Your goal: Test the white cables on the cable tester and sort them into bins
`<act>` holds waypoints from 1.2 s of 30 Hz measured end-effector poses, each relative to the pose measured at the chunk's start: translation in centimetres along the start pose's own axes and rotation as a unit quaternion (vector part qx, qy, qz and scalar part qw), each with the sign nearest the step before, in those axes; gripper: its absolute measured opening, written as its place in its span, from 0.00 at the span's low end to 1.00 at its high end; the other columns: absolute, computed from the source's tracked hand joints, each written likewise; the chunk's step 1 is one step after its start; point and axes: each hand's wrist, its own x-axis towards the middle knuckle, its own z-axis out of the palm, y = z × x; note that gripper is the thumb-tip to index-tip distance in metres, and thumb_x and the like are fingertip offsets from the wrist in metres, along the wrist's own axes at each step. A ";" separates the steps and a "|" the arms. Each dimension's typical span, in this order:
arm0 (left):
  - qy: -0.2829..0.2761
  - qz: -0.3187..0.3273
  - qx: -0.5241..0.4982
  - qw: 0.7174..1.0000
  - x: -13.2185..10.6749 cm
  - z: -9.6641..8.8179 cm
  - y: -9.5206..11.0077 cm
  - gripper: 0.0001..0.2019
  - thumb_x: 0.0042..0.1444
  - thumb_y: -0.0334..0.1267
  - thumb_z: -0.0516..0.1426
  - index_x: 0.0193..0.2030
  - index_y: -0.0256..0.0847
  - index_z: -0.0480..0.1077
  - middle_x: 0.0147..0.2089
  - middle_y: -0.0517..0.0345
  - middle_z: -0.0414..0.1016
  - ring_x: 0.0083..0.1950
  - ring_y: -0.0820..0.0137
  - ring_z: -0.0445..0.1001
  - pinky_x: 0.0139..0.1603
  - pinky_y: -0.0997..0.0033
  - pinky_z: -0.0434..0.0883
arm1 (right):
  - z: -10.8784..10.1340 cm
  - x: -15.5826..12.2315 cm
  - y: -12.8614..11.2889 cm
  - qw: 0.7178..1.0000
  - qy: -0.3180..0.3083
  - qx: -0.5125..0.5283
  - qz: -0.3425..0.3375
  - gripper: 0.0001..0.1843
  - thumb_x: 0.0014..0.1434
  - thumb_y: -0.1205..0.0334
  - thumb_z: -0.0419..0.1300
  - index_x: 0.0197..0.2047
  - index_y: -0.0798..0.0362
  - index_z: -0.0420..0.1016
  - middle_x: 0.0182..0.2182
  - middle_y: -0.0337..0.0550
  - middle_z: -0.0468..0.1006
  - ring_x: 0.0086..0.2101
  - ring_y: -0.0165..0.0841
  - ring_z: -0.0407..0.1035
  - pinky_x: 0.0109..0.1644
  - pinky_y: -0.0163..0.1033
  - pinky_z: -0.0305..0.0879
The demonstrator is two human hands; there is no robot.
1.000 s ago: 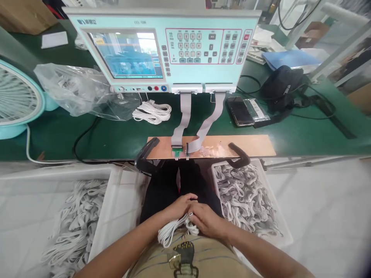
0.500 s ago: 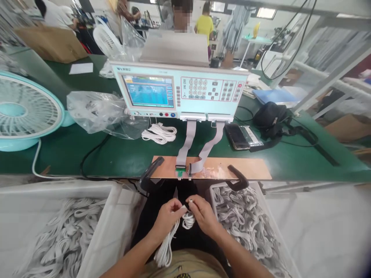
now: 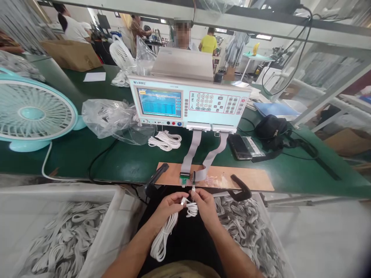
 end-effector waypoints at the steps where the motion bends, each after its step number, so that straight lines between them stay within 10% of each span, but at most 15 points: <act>1: -0.011 -0.004 -0.007 1.000 -0.1 -0.2 0.1 0.17 0.40 0.33 0.63 0.41 0.36 0.75 0.33 0.53 0.76 0.35 0.69 0.71 0.39 0.72 0.66 | 0.0 0.0 -0.1 1.000 0.000 0.016 0.012 0.15 0.52 0.52 0.61 0.24 0.56 0.72 0.20 0.35 0.66 0.23 0.28 0.58 0.29 0.33 0.55; 13: 0.071 0.143 0.214 0.964 0.3 1.7 1.3 0.14 0.52 0.44 0.56 0.21 0.39 0.69 0.21 0.61 0.65 0.26 0.72 0.62 0.31 0.76 0.60 | 0.6 0.9 0.3 0.968 0.022 0.198 0.153 0.16 0.41 0.52 0.69 0.22 0.57 0.74 0.15 0.37 0.68 0.17 0.26 0.58 0.23 0.32 0.53; 36: 0.178 0.149 0.123 0.965 1.5 1.9 -0.8 0.16 0.50 0.46 0.58 0.19 0.38 0.66 0.19 0.64 0.62 0.23 0.76 0.58 0.26 0.77 0.58 | 0.7 0.5 0.0 0.976 -0.008 0.182 0.118 0.12 0.47 0.55 0.67 0.23 0.55 0.73 0.22 0.39 0.72 0.25 0.30 0.63 0.31 0.34 0.59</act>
